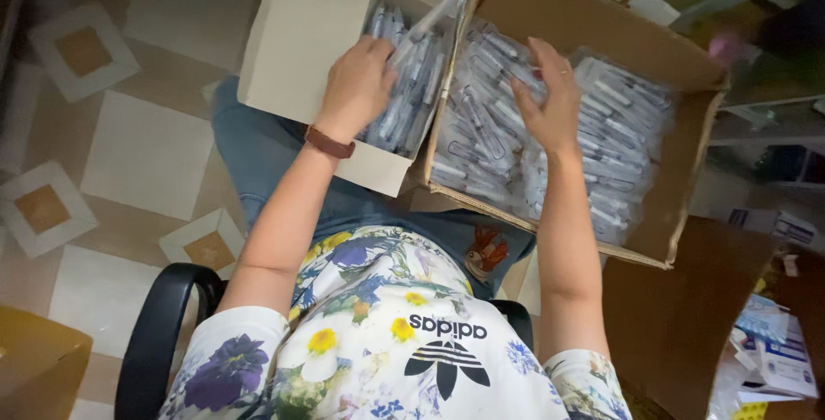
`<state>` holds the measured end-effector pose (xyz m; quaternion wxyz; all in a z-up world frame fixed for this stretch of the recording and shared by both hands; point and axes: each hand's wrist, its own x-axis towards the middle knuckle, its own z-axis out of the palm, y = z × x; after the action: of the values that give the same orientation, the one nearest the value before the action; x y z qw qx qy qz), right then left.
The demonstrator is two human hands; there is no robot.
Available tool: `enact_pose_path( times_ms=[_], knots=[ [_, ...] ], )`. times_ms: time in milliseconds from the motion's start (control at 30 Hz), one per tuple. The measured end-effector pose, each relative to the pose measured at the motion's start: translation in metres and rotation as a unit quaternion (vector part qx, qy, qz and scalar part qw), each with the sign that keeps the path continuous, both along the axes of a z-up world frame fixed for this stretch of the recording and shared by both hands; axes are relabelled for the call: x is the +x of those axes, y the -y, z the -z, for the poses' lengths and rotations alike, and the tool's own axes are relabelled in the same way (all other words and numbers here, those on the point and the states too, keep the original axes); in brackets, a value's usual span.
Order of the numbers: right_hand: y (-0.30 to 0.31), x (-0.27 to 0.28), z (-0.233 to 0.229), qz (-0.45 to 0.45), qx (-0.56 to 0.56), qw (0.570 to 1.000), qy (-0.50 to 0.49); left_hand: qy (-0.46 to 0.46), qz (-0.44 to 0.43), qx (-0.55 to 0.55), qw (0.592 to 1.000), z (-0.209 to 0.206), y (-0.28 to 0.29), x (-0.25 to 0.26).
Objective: The person transfers individually wrapped items from a large cardboard box into a smaller white box. They pick up the items by hand and place them into the smaller container, which is positioned on their lap.
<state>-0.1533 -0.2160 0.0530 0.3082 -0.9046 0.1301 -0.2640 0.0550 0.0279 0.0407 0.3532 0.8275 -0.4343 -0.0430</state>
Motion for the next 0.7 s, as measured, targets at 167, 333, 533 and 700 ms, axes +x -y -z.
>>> enact_pose_path(
  times_ms=[167, 333, 533, 700],
  knots=[
    [0.01, -0.001, 0.029, -0.012, 0.007, 0.997, -0.076, -0.025, -0.003, 0.017, 1.0, 0.031, 0.003, -0.002],
    [0.01, -0.002, 0.034, -0.018, 0.02, 0.997, -0.077, -0.06, -0.037, 0.148, 0.986, 0.051, 0.011, -0.005],
    [0.012, 0.001, 0.033, -0.046, -0.039, 0.995, -0.074, -0.008, -0.032, 0.038, 0.999, 0.05, 0.014, -0.006],
    [0.004, 0.003, 0.028, -0.037, -0.01, 0.995, -0.088, 0.019, -0.017, 0.111, 0.994, 0.07, 0.019, -0.007]
  ],
)
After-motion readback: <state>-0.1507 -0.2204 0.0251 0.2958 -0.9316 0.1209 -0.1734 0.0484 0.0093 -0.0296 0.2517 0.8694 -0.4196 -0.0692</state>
